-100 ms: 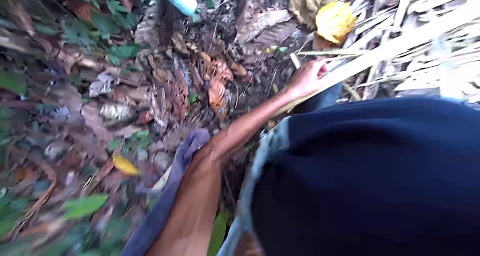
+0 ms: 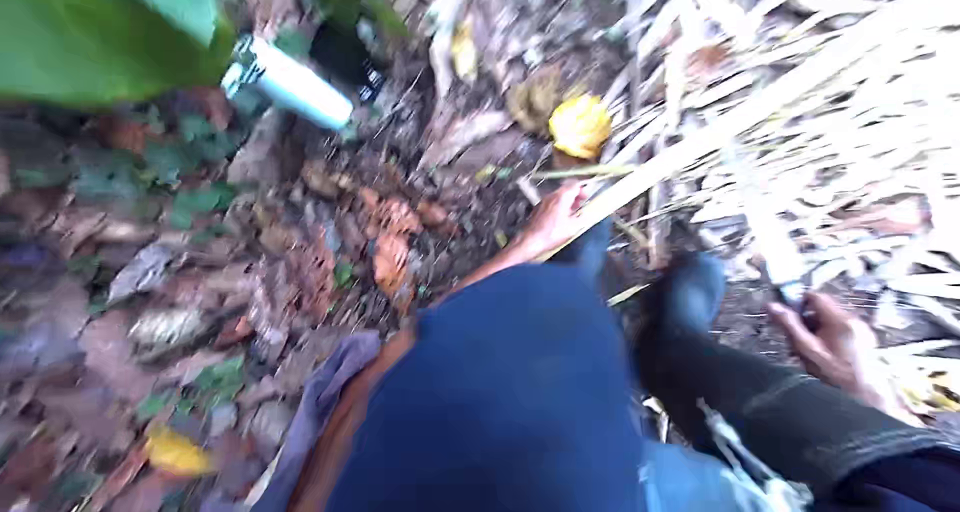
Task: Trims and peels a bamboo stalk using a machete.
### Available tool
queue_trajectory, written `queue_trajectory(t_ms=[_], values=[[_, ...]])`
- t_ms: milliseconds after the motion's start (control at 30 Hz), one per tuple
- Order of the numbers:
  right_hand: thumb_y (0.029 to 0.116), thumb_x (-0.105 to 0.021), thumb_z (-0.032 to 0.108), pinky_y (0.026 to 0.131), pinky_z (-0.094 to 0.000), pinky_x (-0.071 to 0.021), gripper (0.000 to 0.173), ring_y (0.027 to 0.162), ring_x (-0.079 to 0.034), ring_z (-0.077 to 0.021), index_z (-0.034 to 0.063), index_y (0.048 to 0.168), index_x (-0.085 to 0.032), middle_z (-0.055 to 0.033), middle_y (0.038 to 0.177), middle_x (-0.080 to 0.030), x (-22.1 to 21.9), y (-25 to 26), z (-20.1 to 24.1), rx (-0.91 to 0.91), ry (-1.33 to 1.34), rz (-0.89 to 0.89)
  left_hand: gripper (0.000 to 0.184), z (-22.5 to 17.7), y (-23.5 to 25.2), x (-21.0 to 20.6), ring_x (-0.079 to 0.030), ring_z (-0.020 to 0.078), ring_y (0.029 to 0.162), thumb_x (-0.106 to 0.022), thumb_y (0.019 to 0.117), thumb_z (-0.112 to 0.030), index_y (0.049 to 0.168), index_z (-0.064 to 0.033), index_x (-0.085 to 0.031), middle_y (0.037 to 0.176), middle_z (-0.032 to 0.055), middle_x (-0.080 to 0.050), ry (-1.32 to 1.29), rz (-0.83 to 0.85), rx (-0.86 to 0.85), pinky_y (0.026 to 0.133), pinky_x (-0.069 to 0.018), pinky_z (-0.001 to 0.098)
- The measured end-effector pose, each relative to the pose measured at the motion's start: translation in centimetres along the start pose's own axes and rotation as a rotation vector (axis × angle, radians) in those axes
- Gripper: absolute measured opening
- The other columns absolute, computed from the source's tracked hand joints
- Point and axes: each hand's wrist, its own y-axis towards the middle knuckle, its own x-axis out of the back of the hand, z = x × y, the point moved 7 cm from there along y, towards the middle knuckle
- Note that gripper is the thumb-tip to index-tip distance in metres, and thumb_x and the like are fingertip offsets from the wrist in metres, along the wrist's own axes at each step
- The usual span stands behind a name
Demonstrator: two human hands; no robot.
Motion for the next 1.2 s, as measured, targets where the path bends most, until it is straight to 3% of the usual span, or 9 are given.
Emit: queue_trajectory(t_ms=[133, 333, 467, 567, 733, 867, 1033, 1100, 1200], values=[[0.0996, -0.055, 0.055, 0.064, -0.0513, -0.0545, 0.056, 0.068, -0.065, -0.0264, 0.0029, 0.118, -0.066, -0.0139, 0.082, -0.067, -1.1, 0.2, -3.5, -0.078, 0.005, -0.027, 0.046, -2.1, 1.3, -1.1, -0.068, 0.0307, 0.108, -0.072, 0.0927, -0.021, 0.136, -0.0073, -0.062, 0.122, 0.0172, -0.068, 0.087, 0.02, 0.067, 0.096, -0.0549, 0.0539], [0.0993, -0.06, 0.049, 0.066, -0.0475, -0.0571, 0.052, 0.069, -0.067, -0.0241, 0.0028, 0.123, -0.066, -0.0121, 0.082, -0.07, -3.7, 1.6, -4.3, -0.102, 0.12, -0.062, 0.066, -1.6, 3.9, -4.4, -0.059, 0.0391, 0.127, -0.076, 0.0869, -0.031, 0.143, -0.0026, -0.056, 0.137, 0.0231, -0.06, 0.404, 0.077, 0.191, 0.105, -0.048, 0.0561], [0.1001, -0.058, 0.048, 0.072, -0.0489, -0.0577, 0.051, 0.075, -0.069, -0.026, 0.0031, 0.124, -0.065, -0.0129, 0.085, -0.07, -4.9, 4.8, -3.6, -0.072, 0.162, -0.059, 0.061, -3.4, 7.2, -5.7, -0.065, 0.0424, 0.114, -0.076, 0.0859, -0.018, 0.139, 0.003, -0.054, 0.132, 0.0267, -0.061, 0.51, 0.033, 0.173, 0.095, -0.0542, 0.0567], [0.0999, -0.057, 0.052, 0.079, -0.0545, -0.0572, 0.056, 0.087, -0.072, -0.0328, 0.0018, 0.125, -0.064, -0.0169, 0.095, -0.072, -5.2, 6.9, -3.1, -0.07, 0.108, -0.034, 0.063, -3.4, 7.9, -5.6, -0.067, 0.0399, 0.112, -0.075, 0.0796, -0.005, 0.138, 0.0068, -0.053, 0.125, 0.0262, -0.065, 0.401, 0.111, 0.18, 0.098, -0.0529, 0.0554], [0.1017, -0.052, 0.055, 0.07, -0.0545, -0.0593, 0.059, 0.081, -0.073, -0.0332, 0.0025, 0.126, -0.065, -0.0169, 0.097, -0.073, -2.9, 7.8, -0.7, 0.038, -0.006, -0.153, 0.059, -4.1, 5.3, -4.4, -0.069, 0.0304, 0.101, -0.076, 0.0731, -0.006, 0.129, 0.0024, -0.059, 0.108, 0.0184, -0.07, 0.227, 0.192, 0.197, 0.091, -0.0555, 0.0515], [0.1018, -0.051, 0.057, 0.067, -0.054, -0.0584, 0.059, 0.078, -0.072, -0.0333, 0.0026, 0.121, -0.065, -0.0167, 0.094, -0.072, -4.9, 9.5, 0.7, 0.167, -0.004, -0.131, 0.054, -4.8, 1.3, -4.1, -0.069, 0.0234, 0.089, -0.076, 0.071, -0.01, 0.123, -0.0014, -0.062, 0.097, 0.0118, -0.07, 0.159, 0.249, 0.263, 0.082, -0.0574, 0.0468], [0.0986, -0.056, 0.041, 0.073, -0.0569, -0.0561, 0.048, 0.088, -0.071, -0.0401, -0.002, 0.118, -0.06, -0.023, 0.107, -0.067, -7.9, 12.4, 1.9, 0.06, -0.018, -0.008, 0.056, -4.3, 0.0, -4.5, -0.069, 0.0175, 0.088, -0.077, 0.0675, -0.01, 0.121, -0.003, -0.064, 0.098, 0.008, -0.07, 0.044, 0.297, 0.302, 0.08, -0.0579, 0.0407], [0.0963, -0.056, 0.042, 0.068, -0.0546, -0.0561, 0.047, 0.081, -0.071, -0.0368, -0.0017, 0.114, -0.062, -0.0206, 0.098, -0.069, -8.1, 12.8, 2.9, 0.097, 0.055, -0.117, 0.055, -3.7, 0.4, -4.1, -0.069, 0.0154, 0.083, -0.077, 0.0662, -0.01, 0.119, -0.0043, -0.064, 0.094, 0.006, -0.07, 0.015, 0.314, 0.32, 0.076, -0.0586, 0.0381], [0.1013, -0.05, 0.056, 0.065, -0.0499, -0.0563, 0.058, 0.073, -0.069, -0.0301, -0.0004, 0.108, -0.063, -0.0155, 0.083, -0.067, -9.0, 12.7, 5.4, 0.176, 0.21, -0.184, 0.053, -3.0, 0.8, -3.0, -0.069, 0.0158, 0.073, -0.077, 0.0658, -0.009, 0.117, -0.005, -0.063, 0.088, 0.0049, -0.069, -0.055, 0.344, 0.355, 0.066, -0.0599, 0.0365]])
